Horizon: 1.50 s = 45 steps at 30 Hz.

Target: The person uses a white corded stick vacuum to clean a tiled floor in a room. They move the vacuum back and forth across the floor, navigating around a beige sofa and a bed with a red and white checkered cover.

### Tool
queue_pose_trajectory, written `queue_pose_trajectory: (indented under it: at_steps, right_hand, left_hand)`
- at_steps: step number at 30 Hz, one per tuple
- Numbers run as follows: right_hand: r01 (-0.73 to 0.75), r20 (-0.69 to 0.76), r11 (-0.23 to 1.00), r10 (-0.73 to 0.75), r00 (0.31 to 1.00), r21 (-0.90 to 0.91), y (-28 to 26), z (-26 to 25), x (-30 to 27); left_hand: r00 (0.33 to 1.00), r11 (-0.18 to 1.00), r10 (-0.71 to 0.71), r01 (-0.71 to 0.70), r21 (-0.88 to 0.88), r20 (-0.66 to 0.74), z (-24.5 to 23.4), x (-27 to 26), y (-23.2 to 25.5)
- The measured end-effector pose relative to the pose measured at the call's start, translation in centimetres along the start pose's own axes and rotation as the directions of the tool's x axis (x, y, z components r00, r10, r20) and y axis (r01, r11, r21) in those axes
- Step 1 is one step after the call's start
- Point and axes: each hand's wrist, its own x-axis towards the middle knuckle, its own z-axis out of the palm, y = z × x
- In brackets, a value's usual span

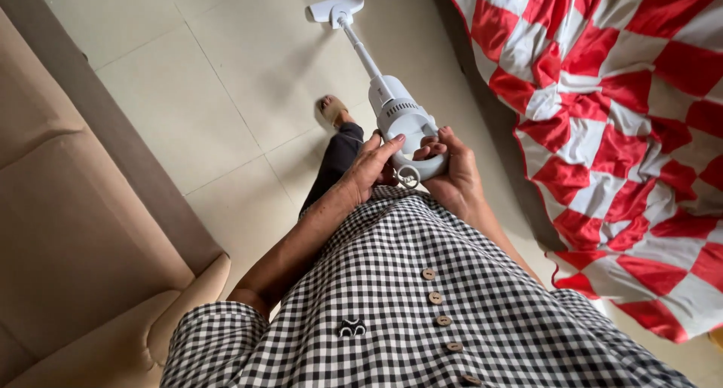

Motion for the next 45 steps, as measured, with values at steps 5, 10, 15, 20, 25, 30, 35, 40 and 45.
queue_pose_trajectory:
  at_steps: [5,10,15,20,25,30,35,40,45]
  right_hand:
    - [-0.028,0.007,0.998,0.028,1.0,0.059,-1.6,4.2,7.1]
    - [-0.028,-0.004,0.999,0.028,1.0,0.043,-3.3,12.1,12.1]
    - [-0.002,-0.005,1.0,0.001,1.0,-0.024,-5.1,19.6,16.9]
    - [0.018,0.0,0.999,-0.018,1.0,-0.028,-5.4,25.0,21.8]
    - [-0.006,0.02,0.997,0.007,1.0,-0.072,-5.9,29.5,27.0]
    - [-0.012,0.044,0.994,0.017,0.999,-0.109,-7.8,33.2,35.7]
    - [-0.005,0.055,0.983,0.015,0.998,-0.181,-8.5,39.8,43.4]
    - [0.069,0.072,0.925,-0.045,0.996,-0.373,-8.2,49.1,49.5]
    - [0.29,0.223,0.474,-0.194,0.955,-0.831,-9.7,56.3,62.6]
  left_hand:
    - [0.999,0.999,0.043,-0.044,-0.032,-0.03,-0.4,5.5,4.5]
    - [0.995,0.993,0.074,-0.081,-0.091,-0.072,-0.8,9.5,12.2]
    - [0.986,0.967,0.143,-0.159,-0.199,-0.089,-2.2,16.2,16.0]
    - [0.994,0.837,0.065,-0.104,-0.537,-0.092,-2.3,19.2,19.4]
    - [0.99,0.739,0.05,-0.127,-0.662,-0.134,-2.6,21.5,23.8]
    - [0.993,0.686,0.024,-0.1,-0.72,-0.116,-3.5,26.2,29.1]
    - [0.991,0.62,0.02,-0.118,-0.776,-0.135,-4.9,32.7,34.4]
    - [0.989,0.579,-0.003,-0.117,-0.807,-0.146,-6.9,41.6,41.1]
    - [0.985,0.598,-0.044,-0.108,-0.794,-0.167,-9.5,50.0,48.7]
